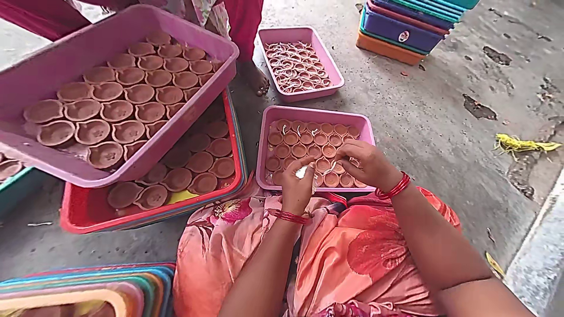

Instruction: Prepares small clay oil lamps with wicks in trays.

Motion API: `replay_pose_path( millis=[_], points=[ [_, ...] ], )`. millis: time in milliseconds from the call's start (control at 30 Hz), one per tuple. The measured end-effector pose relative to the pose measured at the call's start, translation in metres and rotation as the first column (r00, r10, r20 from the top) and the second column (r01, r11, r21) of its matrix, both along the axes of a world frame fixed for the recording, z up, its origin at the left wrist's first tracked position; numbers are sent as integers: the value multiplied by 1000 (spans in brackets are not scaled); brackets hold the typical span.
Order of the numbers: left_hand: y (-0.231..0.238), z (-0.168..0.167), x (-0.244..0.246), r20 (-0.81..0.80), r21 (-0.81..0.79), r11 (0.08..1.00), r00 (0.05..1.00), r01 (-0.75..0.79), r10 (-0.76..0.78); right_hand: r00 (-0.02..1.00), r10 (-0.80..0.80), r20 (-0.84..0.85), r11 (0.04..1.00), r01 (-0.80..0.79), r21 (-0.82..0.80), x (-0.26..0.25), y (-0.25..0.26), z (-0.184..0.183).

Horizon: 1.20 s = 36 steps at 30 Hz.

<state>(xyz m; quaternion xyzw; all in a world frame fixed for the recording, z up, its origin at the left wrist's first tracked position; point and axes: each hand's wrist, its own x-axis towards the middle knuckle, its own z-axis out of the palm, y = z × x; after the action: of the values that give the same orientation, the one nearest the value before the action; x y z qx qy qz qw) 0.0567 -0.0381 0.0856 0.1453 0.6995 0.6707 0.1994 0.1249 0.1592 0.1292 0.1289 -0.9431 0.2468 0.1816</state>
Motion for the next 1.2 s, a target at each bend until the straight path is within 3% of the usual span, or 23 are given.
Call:
replay_pose_path(
  millis=[67,133,267,367,467,567,633,700,767,867,933,1067,1200],
  points=[
    [-3,3,-2,-66,0,1000,998,15,-15,1000,8,-12,999,-8,34,-1,-5,-2],
    [-4,3,-1,-166,-63,989,976,135,-143,999,42,-20,998,-41,47,-3,-10,-5],
    [0,7,2,-164,-189,941,936,279,-311,996,86,-7,995,-85,51,-5,-16,-6],
    [0,0,1,-213,-266,913,905,308,-367,998,14,62,1000,-13,-18,-2,-4,-3],
    [2,-2,-3,-104,-369,822,860,433,-499,986,-114,121,992,120,-42,-9,22,3],
    [7,-7,-3,-7,-429,747,825,508,-565,895,-221,387,967,253,-34,-34,51,-4],
    [9,-1,-3,24,-425,731,814,533,-580,775,-281,566,952,298,66,-60,69,-24],
    [11,5,-5,38,-400,732,808,551,-588,690,-359,628,932,300,203,-84,86,-54],
    [12,5,-5,52,-378,729,799,571,-599,655,-481,583,877,374,303,-102,98,-78],
    [14,2,-4,84,-353,717,784,601,-615,622,-703,344,711,628,316,-119,101,-100],
    [16,0,-3,85,-332,720,779,610,-621,603,-763,230,644,687,337,-125,101,-117],
    [16,-2,-1,83,-304,721,772,622,-631,687,-689,229,703,558,442,-114,97,-154],
    [17,0,0,98,-297,712,763,636,-639,709,-631,316,762,489,424,-104,96,-159]
  ],
)
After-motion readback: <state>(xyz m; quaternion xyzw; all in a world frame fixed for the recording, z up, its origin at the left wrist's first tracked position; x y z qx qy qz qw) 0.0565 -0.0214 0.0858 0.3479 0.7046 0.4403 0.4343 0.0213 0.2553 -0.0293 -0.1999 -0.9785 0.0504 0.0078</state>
